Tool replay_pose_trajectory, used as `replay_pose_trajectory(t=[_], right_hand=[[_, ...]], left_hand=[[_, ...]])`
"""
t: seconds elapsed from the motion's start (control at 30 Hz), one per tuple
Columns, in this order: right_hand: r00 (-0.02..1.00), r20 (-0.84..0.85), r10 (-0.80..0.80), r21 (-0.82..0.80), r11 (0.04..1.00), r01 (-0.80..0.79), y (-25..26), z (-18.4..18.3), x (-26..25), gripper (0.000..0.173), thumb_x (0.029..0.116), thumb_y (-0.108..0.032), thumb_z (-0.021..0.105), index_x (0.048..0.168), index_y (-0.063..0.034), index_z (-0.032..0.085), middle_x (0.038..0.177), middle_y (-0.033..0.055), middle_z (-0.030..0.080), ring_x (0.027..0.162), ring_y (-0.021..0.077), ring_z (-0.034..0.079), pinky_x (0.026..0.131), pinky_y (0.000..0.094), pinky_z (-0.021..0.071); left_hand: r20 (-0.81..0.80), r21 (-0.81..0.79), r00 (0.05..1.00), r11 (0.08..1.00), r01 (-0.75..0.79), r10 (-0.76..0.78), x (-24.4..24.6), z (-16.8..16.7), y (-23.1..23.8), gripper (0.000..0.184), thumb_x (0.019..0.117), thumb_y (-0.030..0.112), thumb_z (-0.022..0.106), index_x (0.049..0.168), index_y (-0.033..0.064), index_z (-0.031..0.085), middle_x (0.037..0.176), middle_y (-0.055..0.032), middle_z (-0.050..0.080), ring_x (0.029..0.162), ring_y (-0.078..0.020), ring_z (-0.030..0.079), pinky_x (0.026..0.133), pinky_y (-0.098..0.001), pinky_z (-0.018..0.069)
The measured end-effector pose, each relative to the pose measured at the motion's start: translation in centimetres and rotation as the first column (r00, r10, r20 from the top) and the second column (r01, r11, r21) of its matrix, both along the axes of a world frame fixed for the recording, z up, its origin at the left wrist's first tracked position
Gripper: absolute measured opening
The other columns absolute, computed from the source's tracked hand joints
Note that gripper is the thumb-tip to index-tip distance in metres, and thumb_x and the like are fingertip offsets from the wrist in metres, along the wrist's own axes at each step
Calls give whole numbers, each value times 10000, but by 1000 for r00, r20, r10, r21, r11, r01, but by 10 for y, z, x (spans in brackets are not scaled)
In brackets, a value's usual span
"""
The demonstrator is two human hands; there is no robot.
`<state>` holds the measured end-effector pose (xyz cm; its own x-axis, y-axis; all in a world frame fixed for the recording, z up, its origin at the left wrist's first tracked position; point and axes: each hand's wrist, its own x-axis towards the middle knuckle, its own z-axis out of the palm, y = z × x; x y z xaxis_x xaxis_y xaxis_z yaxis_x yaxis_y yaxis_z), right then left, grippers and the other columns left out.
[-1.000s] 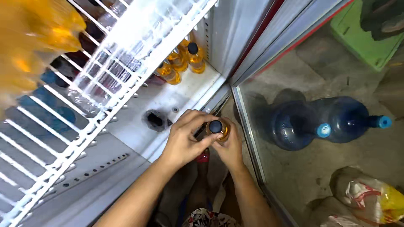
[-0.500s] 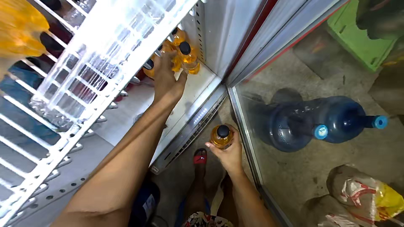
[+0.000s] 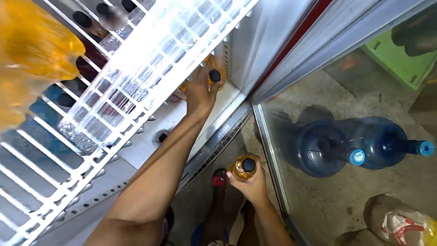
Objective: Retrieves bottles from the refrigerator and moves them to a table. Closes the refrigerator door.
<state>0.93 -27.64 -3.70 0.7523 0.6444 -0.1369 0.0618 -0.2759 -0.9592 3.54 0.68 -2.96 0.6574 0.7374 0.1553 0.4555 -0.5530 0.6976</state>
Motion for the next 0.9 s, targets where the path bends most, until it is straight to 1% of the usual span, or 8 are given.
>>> replay_pose_trajectory(t=[0.1, 0.23, 0.4, 0.57, 0.63, 0.73, 0.8, 0.9], right_hand=[[983, 131, 129, 54, 989, -137, -1, -6, 8, 644, 639, -306, 940, 1145, 7, 692, 1393, 268, 552, 1272, 230, 594, 1028, 314, 543], [908, 229, 351, -58, 936, -347, -6, 0, 24, 650, 591, -500, 939, 1179, -361, 699, 1653, 345, 31, 1560, 463, 42, 1255, 521, 248], [875, 190, 445, -24, 893, -449, -11, 21, 13, 639, 577, -563, 924, 1158, -420, 697, 1639, 303, 131, 1556, 351, 168, 1246, 447, 280], [915, 119, 385, 102, 912, -397, -14, 26, -16, 680, 608, -530, 927, 1213, -425, 638, 1609, 179, 202, 1521, 136, 225, 1197, 274, 340], [911, 110, 398, 144, 900, -410, -14, 27, -24, 701, 616, -536, 926, 1232, -410, 614, 1622, 186, 175, 1527, 148, 224, 1194, 286, 353], [906, 115, 406, 172, 890, -421, -16, 30, -33, 652, 627, -540, 916, 1193, -368, 643, 1615, 213, 191, 1521, 191, 243, 1193, 305, 353], [900, 102, 424, 162, 885, -436, -18, 32, -35, 655, 601, -533, 933, 1170, -355, 663, 1621, 226, 183, 1531, 204, 230, 1200, 307, 352], [891, 83, 445, 148, 879, -453, -23, 31, -35, 634, 594, -543, 925, 1145, -355, 673, 1619, 222, 207, 1529, 213, 239, 1207, 327, 344]], left_hand=[[62, 44, 985, 986, 161, -163, -36, 26, -23, 368, 968, 251, 695, 1243, 8, 670, 1181, -221, 641, 1134, -310, 607, 996, -439, 478], [186, -130, 880, 876, 464, -438, -76, 64, -45, 350, 942, 272, 723, 1193, 29, 693, 1154, -81, 659, 1088, -130, 645, 962, -303, 558], [391, -353, 676, 576, 737, -625, -90, 74, -66, 267, 944, 223, 733, 1161, 68, 722, 1156, -9, 686, 1126, -110, 649, 972, -287, 577], [475, -489, 669, 461, 741, -572, -101, 68, -58, 386, 905, 346, 786, 1194, 96, 736, 1205, -14, 714, 1134, -127, 676, 935, -294, 610], [422, -469, 799, 651, 597, -429, -105, 65, -50, 431, 938, 477, 712, 1171, 115, 733, 1216, 6, 712, 1095, -98, 690, 887, -279, 617], [214, -154, 977, 988, 30, 4, -91, 43, -22, 347, 1021, 257, 623, 1233, -17, 651, 1290, -135, 625, 1146, -134, 629, 965, -284, 540], [10, 61, 985, 983, -173, 173, -72, 29, 3, 452, 1012, 244, 609, 1362, -37, 559, 1420, -291, 504, 1280, -306, 551, 1048, -386, 470], [-246, 55, 955, 986, -159, 167, -41, 32, 23, 614, 1014, 281, 614, 1498, -42, 420, 1521, -350, 375, 1430, -472, 376, 1183, -533, 303]])
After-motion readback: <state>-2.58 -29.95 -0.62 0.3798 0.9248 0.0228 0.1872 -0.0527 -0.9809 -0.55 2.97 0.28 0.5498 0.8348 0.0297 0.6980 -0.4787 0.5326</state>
